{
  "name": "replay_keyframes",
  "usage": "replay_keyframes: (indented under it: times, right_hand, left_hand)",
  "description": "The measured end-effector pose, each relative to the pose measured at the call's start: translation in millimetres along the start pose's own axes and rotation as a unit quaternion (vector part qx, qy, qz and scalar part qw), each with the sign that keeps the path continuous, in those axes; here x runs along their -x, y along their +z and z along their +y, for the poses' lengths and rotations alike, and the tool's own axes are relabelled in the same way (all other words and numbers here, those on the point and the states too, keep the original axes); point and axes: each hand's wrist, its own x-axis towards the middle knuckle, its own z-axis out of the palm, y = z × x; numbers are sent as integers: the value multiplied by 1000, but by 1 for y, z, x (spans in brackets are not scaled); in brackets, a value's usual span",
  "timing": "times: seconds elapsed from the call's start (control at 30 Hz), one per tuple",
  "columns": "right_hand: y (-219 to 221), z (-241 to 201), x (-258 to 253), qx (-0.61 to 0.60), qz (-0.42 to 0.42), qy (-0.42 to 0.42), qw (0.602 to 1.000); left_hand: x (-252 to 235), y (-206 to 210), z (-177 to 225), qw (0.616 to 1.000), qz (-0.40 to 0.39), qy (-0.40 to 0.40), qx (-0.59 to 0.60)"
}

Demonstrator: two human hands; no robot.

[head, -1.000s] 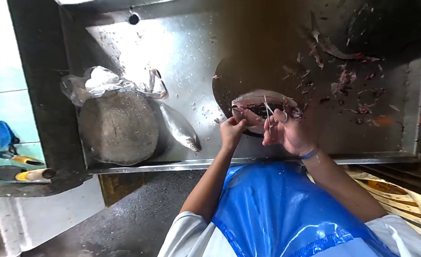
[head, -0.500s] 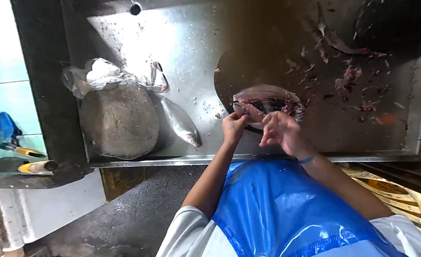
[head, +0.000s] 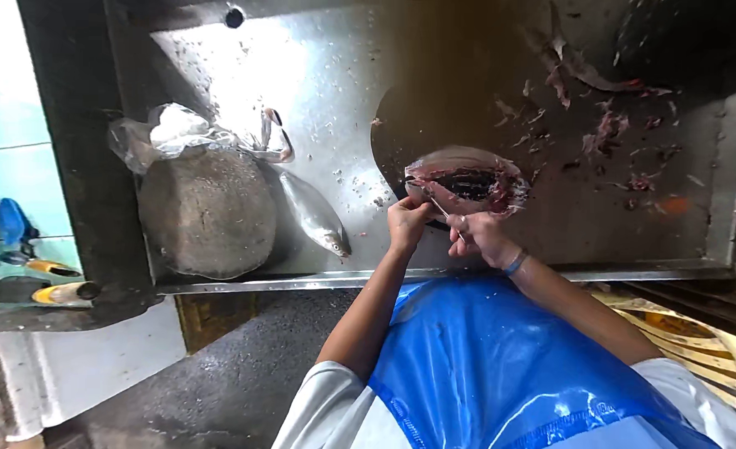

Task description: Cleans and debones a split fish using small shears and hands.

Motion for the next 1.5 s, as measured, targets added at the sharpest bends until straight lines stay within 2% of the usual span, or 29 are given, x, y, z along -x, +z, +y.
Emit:
replay_keyframes:
  times: [0.03,0.07,0.1,0.17,0.2,0.27,0.3,0.33,0.43,0.57,0.67,0.73,0.77,0.8,0.83,0.87,0.93,0.97,1.0,1.07,1.13,1.23,1.33,1.4,1.43,1.5]
  right_hand:
    - [-8,-2,3,59,26,-72,995]
    - [-15,-9,7,59,43,-131,989]
    - [-20,-16,13,1,64,-140,988]
    - [-23,-25,20,-109,99,-75,986]
    - [-23,-23,19,-135,69,-45,987]
    - [-15,-8,12,-162,-57,36,984]
    - [-8,-1,8,-175,-80,69,979]
    - [-2,4,4,-186,-56,80,978]
    - [6,3,6,-153,45,7,987]
    - [1,7,4,-164,-2,42,986]
    - [2,0,12,-185,39,-12,982]
    - [4,-7,12,-247,2,46,968]
    - [3,-5,9,-248,-16,82,965]
    - [2,-4,8,-210,-5,74,975]
    - [-2,-8,12,-130,19,10,991]
    - [-11,-17,18,-27,39,-92,995]
    - [-33,-45,38,153,86,-272,946]
    - [-47,-64,44,168,109,-321,926]
    - [-62,-78,46,106,113,-336,929]
    - [-81,-89,42,-122,127,-232,957]
    - [-86,-87,35,-218,158,-118,956]
    - [-54,-52,31,-205,-3,-55,977]
    - [-14,-23,8,-217,-125,24,968]
    - [1,-16,-18,-252,-123,96,955]
    - [5,-16,-22,-263,-89,109,954]
    - [10,-20,-9,-253,-22,71,965]
  left_hand:
    - [-1,0,1,1000,2,3,1]
    - [0,0,2,1000,6,0,6]
    - [6,1,1,1000,9,-14,15]
    - [17,8,-1,999,11,-31,40]
    - [18,12,-1,998,11,-30,52]
    - [24,15,-5,997,9,-19,70]
    - [26,17,-7,997,9,-16,72]
    - [25,19,-6,997,13,-13,74]
    - [20,19,-4,997,21,-18,74]
    - [17,20,-7,997,24,-2,73]
    - [18,19,-9,998,24,-1,65]
    - [19,17,-9,998,21,-3,60]
    - [18,18,-9,998,17,-2,59]
    - [18,18,-7,999,12,-4,52]
    - [14,18,-4,999,9,-3,42]
    - [7,15,3,1000,8,1,29]
    - [-3,1,11,1000,11,11,3]
    - [-12,-5,15,1000,21,22,4]
    - [-24,-11,21,999,29,29,6]
    - [-34,-20,26,1000,20,-2,-8]
    - [-32,-21,29,999,-2,-39,-28]
    - [-21,-20,26,997,-26,-66,-27]
    - [-13,-16,22,999,-24,-45,2]
    - [-11,-17,22,999,-30,-27,13]
    - [-11,-15,20,999,-27,-19,8]
    - [-15,-12,20,1000,-10,-20,-10]
